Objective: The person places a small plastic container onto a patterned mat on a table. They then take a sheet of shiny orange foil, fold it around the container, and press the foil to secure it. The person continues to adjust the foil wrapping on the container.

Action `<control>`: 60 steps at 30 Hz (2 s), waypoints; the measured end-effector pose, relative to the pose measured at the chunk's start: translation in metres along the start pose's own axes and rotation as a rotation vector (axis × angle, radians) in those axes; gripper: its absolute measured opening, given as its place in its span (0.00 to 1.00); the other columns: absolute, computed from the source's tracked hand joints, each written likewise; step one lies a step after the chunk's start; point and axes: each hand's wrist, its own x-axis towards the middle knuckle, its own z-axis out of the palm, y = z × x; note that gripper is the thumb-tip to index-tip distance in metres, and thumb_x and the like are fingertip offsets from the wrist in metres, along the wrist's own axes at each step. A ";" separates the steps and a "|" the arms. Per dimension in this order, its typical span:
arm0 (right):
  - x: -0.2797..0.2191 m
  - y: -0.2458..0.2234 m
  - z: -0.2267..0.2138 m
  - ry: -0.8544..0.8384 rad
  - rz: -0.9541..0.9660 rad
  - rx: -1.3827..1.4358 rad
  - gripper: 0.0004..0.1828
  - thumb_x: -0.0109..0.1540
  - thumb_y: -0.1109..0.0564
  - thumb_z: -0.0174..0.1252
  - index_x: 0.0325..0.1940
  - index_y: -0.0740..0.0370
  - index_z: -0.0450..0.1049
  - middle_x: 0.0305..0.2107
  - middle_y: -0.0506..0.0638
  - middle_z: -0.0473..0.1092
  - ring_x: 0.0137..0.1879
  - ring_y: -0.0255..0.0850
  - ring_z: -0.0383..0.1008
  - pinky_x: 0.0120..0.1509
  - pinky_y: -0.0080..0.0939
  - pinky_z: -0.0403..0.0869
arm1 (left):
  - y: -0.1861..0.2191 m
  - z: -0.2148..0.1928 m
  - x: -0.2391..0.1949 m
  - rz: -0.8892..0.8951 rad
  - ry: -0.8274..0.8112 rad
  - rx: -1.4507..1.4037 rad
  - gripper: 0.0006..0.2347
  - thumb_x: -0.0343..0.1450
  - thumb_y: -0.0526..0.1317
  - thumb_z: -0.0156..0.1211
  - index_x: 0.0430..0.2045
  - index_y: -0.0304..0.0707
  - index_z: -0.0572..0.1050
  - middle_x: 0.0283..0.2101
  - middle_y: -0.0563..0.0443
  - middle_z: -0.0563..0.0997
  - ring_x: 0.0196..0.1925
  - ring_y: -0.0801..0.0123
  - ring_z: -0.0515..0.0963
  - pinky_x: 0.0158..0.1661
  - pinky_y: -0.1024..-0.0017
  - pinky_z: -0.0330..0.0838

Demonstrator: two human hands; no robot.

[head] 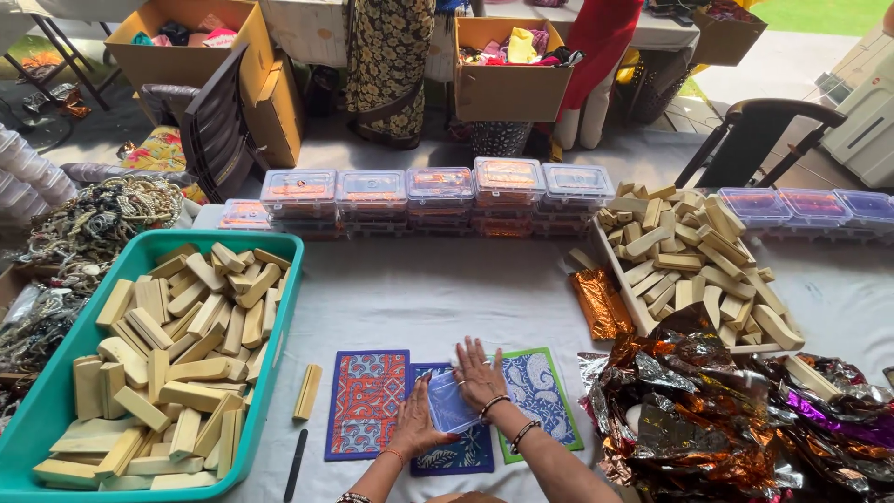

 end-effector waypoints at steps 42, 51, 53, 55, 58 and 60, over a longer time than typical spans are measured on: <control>-0.033 0.063 -0.030 -0.020 0.121 0.000 0.29 0.71 0.41 0.36 0.78 0.36 0.47 0.78 0.40 0.41 0.83 0.44 0.37 0.79 0.74 0.36 | 0.035 -0.010 -0.008 -0.093 -0.006 0.153 0.63 0.51 0.67 0.75 0.73 0.43 0.36 0.76 0.42 0.48 0.79 0.56 0.46 0.73 0.55 0.43; -0.078 -0.026 -0.006 -0.040 -0.217 0.086 0.33 0.70 0.46 0.41 0.79 0.49 0.46 0.77 0.45 0.44 0.82 0.45 0.41 0.78 0.73 0.33 | -0.064 0.093 0.057 0.159 0.371 0.430 0.57 0.59 0.68 0.71 0.70 0.33 0.37 0.71 0.36 0.49 0.72 0.52 0.46 0.62 0.50 0.41; -0.081 -0.013 -0.001 -0.025 -0.235 0.106 0.31 0.70 0.46 0.42 0.79 0.47 0.48 0.77 0.44 0.46 0.82 0.45 0.42 0.78 0.73 0.33 | -0.041 0.068 0.040 0.113 0.289 0.359 0.58 0.57 0.69 0.70 0.70 0.35 0.37 0.72 0.38 0.49 0.73 0.53 0.46 0.64 0.51 0.42; -0.078 0.009 0.001 -0.007 -0.253 0.124 0.30 0.71 0.46 0.42 0.78 0.44 0.50 0.76 0.42 0.47 0.81 0.45 0.44 0.79 0.72 0.33 | -0.014 0.038 0.022 0.069 0.209 0.287 0.58 0.55 0.69 0.70 0.70 0.37 0.37 0.72 0.39 0.49 0.74 0.54 0.46 0.65 0.52 0.42; -0.061 0.057 0.009 0.134 -0.095 0.070 0.31 0.67 0.48 0.45 0.77 0.39 0.53 0.75 0.41 0.50 0.80 0.42 0.45 0.77 0.73 0.37 | 0.024 0.000 -0.001 -0.061 0.029 0.154 0.64 0.50 0.69 0.74 0.73 0.41 0.36 0.76 0.41 0.48 0.79 0.56 0.45 0.72 0.53 0.42; -0.047 0.087 0.023 0.251 0.005 0.074 0.28 0.68 0.48 0.46 0.74 0.39 0.58 0.74 0.47 0.53 0.77 0.48 0.52 0.75 0.66 0.50 | 0.034 -0.009 -0.010 -0.085 -0.001 0.149 0.64 0.49 0.68 0.75 0.73 0.42 0.36 0.75 0.43 0.49 0.79 0.56 0.46 0.72 0.54 0.43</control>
